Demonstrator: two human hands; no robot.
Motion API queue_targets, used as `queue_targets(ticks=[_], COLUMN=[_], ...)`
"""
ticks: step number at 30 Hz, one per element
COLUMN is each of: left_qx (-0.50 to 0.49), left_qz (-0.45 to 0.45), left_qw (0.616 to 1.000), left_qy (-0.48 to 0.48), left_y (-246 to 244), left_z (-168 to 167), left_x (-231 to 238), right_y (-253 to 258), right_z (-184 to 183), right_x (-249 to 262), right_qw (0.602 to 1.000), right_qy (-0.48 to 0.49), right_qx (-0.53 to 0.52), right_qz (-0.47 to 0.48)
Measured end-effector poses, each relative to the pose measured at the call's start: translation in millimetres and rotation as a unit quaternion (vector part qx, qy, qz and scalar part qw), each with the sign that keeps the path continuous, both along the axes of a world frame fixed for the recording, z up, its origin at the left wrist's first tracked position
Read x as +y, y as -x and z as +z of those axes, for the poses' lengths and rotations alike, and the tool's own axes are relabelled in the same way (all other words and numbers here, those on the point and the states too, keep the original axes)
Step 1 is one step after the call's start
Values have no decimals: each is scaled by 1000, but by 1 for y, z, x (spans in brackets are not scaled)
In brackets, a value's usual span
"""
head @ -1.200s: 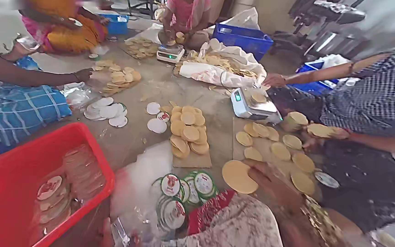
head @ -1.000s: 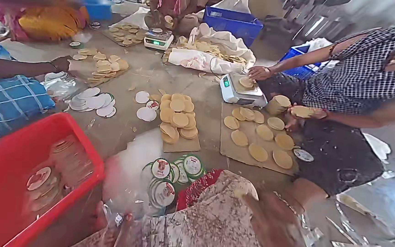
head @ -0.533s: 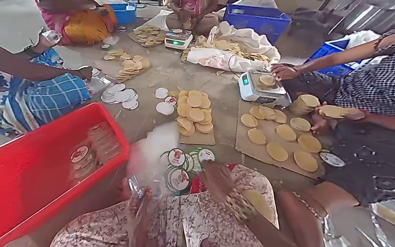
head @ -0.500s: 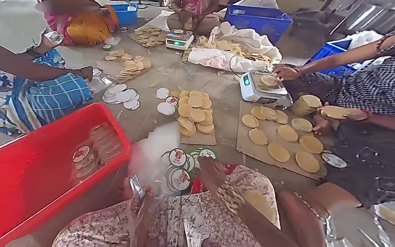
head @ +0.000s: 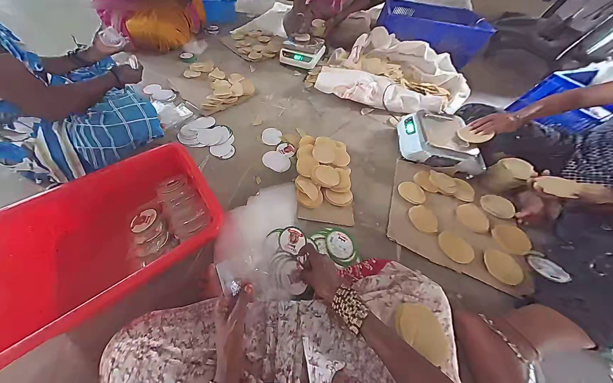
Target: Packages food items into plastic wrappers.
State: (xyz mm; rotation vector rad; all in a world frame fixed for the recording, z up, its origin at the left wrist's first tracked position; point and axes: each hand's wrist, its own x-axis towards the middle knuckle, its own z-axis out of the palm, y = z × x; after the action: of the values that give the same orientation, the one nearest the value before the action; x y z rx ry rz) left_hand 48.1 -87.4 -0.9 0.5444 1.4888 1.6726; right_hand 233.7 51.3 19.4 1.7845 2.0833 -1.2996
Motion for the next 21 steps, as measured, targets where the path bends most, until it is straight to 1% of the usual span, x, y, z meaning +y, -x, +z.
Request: queue_targets(ticks=[2, 5, 6, 8, 11, 14, 15, 16, 17, 19, 20, 21], left_qx=[-1, 2, 7, 12, 18, 36, 43, 44, 41, 40, 47, 50], left_qz=[5, 8, 5, 0, -5, -14, -16, -16, -16, -18, -18, -17], left_qw=[1000, 1000, 1000, 1000, 1000, 999, 999, 999, 999, 999, 999, 999], left_qy=[4, 4, 5, 7, 2, 0, -4, -6, -9, -11, -9, -7], left_y=[0, -1, -1, -1, -1, -1, -1, -1, -1, -2, -2, -2], left_z=[3, 4, 3, -1, -2, -4, -4, -4, -5, -5, -5, -4], left_x=[0, 2, 2, 0, 1, -1, -1, -2, -2, -3, -2, -3], right_y=[-8, -35, -46, -67, -87, -97, -99, -102, -104, -104, -102, -99], right_z=[16, 30, 34, 41, 64, 87, 89, 87, 82, 74, 76, 84], right_x=[-4, -5, -7, -17, -36, -62, -69, -75, -82, -94, -100, -109], right_qw=[999, 997, 995, 987, 958, 910, 898, 901, 918, 964, 974, 972], right_qy=[-41, -77, -86, -100, -99, -39, -16, -7, -17, -73, -107, -146], right_qx=[14, 13, 36, 110, 237, 389, 419, 417, 379, 244, 196, 182], right_qz=[-4, -8, -23, -64, -127, -136, -131, -122, -112, -70, -43, -23])
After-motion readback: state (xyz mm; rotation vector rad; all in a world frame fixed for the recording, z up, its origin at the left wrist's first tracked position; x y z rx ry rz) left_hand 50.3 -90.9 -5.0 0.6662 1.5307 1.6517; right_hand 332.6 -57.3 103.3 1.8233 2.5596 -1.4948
